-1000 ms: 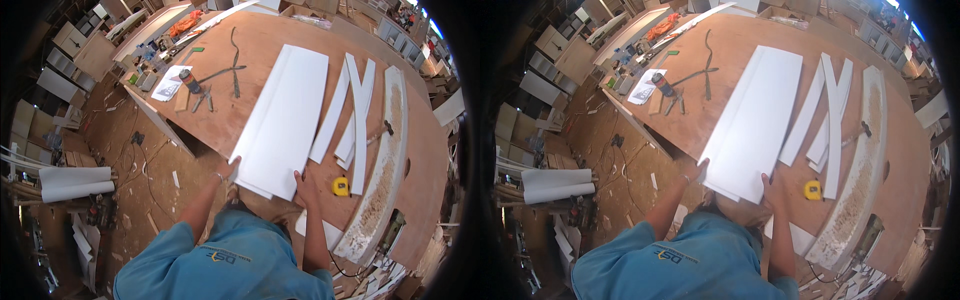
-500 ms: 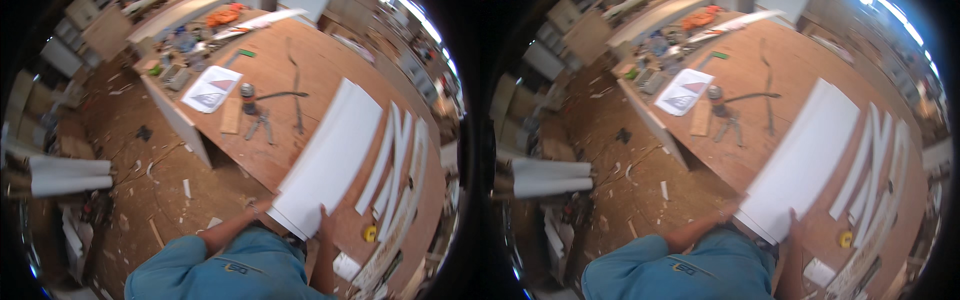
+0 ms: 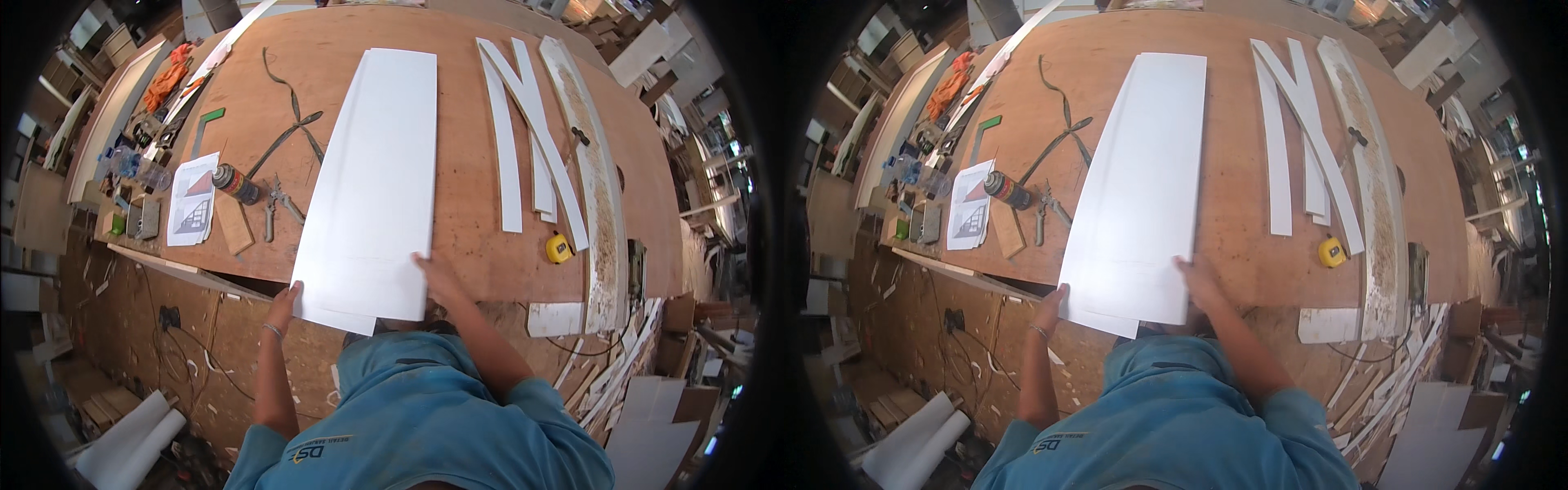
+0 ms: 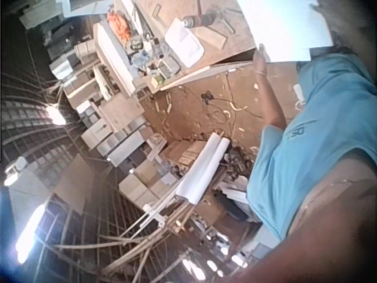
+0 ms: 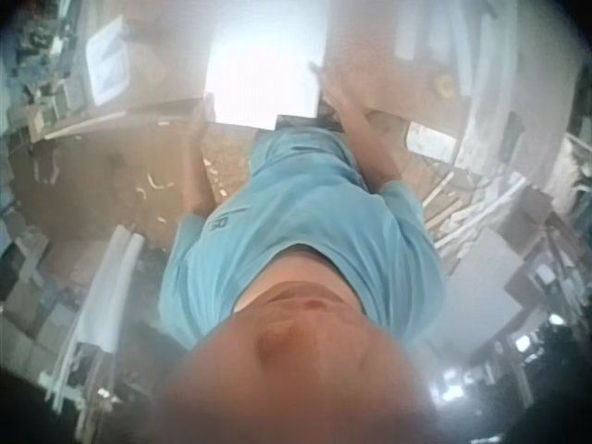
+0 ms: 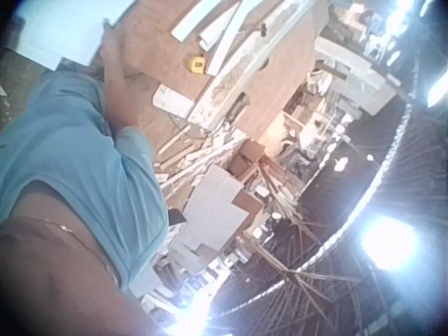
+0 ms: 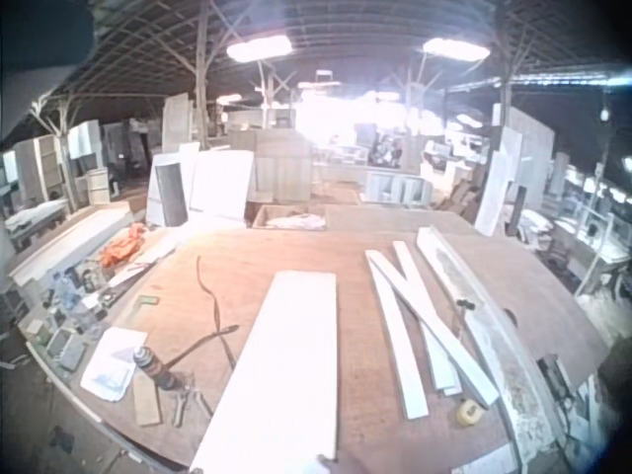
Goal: The person arranges white rectangular wooden pieces on a workbench, measures them with a tape measure, and uses a hand saw to cut a piece. They then assemble the cut pieces into a rectangular frame structure on the table.
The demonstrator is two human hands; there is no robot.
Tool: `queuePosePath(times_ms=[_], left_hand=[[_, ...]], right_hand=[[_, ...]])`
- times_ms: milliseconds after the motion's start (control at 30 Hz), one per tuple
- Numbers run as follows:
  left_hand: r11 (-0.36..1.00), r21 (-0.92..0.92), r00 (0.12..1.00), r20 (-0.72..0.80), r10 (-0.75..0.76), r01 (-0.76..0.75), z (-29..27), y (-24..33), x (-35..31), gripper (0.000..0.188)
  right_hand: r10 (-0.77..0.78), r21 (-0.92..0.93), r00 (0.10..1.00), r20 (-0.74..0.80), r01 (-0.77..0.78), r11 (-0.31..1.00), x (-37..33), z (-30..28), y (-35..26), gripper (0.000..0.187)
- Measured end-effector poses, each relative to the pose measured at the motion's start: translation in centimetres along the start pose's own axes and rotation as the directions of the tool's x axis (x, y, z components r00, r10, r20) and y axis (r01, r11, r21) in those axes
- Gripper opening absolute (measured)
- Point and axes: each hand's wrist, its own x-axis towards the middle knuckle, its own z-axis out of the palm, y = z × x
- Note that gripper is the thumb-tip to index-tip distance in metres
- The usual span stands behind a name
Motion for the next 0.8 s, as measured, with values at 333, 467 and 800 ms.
queuePosePath(times_ms=[333,467,800], left_hand=[[0.904,0.427,0.978,-0.178,0.112,-0.026,11.9,2.8,-6.2,0.089],[0.938,0.338,0.977,-0.163,0.137,-0.075,13.9,3.7,-7.3,0.092],[0.546,0.828,0.964,0.025,-0.263,0.128,8.4,6.9,-3.1,0.086]], right_hand=[[-0.327,-0.17,0.917,-0.23,0.293,0.941,4.7,-16.7,1.9,0.031],[-0.372,-0.168,0.918,-0.141,0.348,0.922,5.4,-17.1,2.8,0.049],[-0.054,-0.483,0.956,0.287,0.193,0.854,4.5,-11.8,-0.5,0.062]])
